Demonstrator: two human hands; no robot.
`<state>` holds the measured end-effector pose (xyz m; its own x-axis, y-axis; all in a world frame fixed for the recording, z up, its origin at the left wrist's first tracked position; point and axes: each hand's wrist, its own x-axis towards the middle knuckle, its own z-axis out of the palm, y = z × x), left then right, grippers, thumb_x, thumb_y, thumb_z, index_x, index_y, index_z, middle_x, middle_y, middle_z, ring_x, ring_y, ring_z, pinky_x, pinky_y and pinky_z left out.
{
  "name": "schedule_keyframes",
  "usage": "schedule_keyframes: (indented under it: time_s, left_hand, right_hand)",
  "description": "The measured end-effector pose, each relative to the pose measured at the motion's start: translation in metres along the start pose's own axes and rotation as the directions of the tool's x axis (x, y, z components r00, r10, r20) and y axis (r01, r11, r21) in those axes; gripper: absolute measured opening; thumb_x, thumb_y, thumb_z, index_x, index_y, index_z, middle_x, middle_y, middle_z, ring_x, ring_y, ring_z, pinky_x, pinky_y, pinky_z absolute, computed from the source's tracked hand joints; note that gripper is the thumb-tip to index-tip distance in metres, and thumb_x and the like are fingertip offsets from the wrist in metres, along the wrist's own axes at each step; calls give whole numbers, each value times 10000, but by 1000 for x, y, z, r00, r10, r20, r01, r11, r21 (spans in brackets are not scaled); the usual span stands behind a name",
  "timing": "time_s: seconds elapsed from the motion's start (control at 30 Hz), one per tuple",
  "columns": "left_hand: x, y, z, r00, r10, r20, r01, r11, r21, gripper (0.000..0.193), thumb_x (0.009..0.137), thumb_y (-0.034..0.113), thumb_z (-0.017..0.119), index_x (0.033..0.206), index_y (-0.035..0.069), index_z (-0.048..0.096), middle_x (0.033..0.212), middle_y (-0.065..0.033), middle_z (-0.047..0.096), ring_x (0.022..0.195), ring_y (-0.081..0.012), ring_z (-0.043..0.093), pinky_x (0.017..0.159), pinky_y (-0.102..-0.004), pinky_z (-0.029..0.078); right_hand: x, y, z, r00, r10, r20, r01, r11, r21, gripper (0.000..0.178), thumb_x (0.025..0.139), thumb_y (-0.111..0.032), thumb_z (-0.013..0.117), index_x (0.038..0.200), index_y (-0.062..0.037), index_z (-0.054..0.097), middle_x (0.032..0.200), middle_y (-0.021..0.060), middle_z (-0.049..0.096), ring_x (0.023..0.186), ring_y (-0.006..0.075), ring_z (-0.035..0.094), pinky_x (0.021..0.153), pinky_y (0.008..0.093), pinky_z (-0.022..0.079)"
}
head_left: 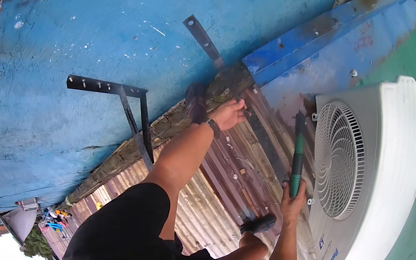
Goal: The person holds and aligns a metal bracket against an exterior wall, using a marking tool to indicate placement and a tape measure to check distances between brackets.
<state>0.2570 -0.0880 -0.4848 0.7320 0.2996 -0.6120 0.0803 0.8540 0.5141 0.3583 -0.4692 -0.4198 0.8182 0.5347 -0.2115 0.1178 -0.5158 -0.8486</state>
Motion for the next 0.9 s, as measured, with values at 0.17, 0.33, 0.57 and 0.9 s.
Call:
schedule_keyframes:
  time_s: [0.17, 0.33, 0.57, 0.9]
  left_hand:
    - [-9, 12, -8, 989, -23, -143, 39, 993, 115, 242, 1011, 315, 649, 1095, 104, 564, 1159, -51, 609, 1022, -268, 650, 965, -453, 496]
    - [5, 51, -8, 906, 95, -413, -45, 991, 130, 430, 1003, 406, 641, 1242, 76, 503, 1234, -106, 586, 1141, -281, 600, 998, -514, 479]
    - [50, 66, -2, 887, 119, -447, -110, 993, 47, 498, 1046, 516, 488, 1239, 56, 500, 1065, -144, 623, 914, -313, 623, 886, -521, 516]
    - [97, 150, 48, 816, 140, -561, -200, 979, -46, 620, 1069, 585, 282, 1134, 11, 507, 925, -138, 592, 800, -292, 581, 745, -476, 534]
  right_hand:
    - [-4, -20, -4, 997, 70, 34, -67, 995, -75, 332, 888, -147, 745, 1146, -42, 565, 874, 229, 659, 805, 476, 637, 689, 487, 489]
    - [-5, -40, -6, 999, 17, 31, -15, 998, -53, 356, 880, -119, 747, 1168, -25, 558, 841, 243, 625, 791, 478, 635, 675, 461, 492]
    - [-13, -24, 2, 998, 53, 45, -49, 995, -89, 357, 876, -122, 745, 1176, -42, 569, 882, 233, 652, 818, 480, 647, 692, 472, 503]
    - [38, -80, 12, 998, 70, -3, -69, 988, 141, 312, 896, -82, 728, 1179, -60, 597, 888, 187, 674, 726, 360, 655, 674, 391, 500]
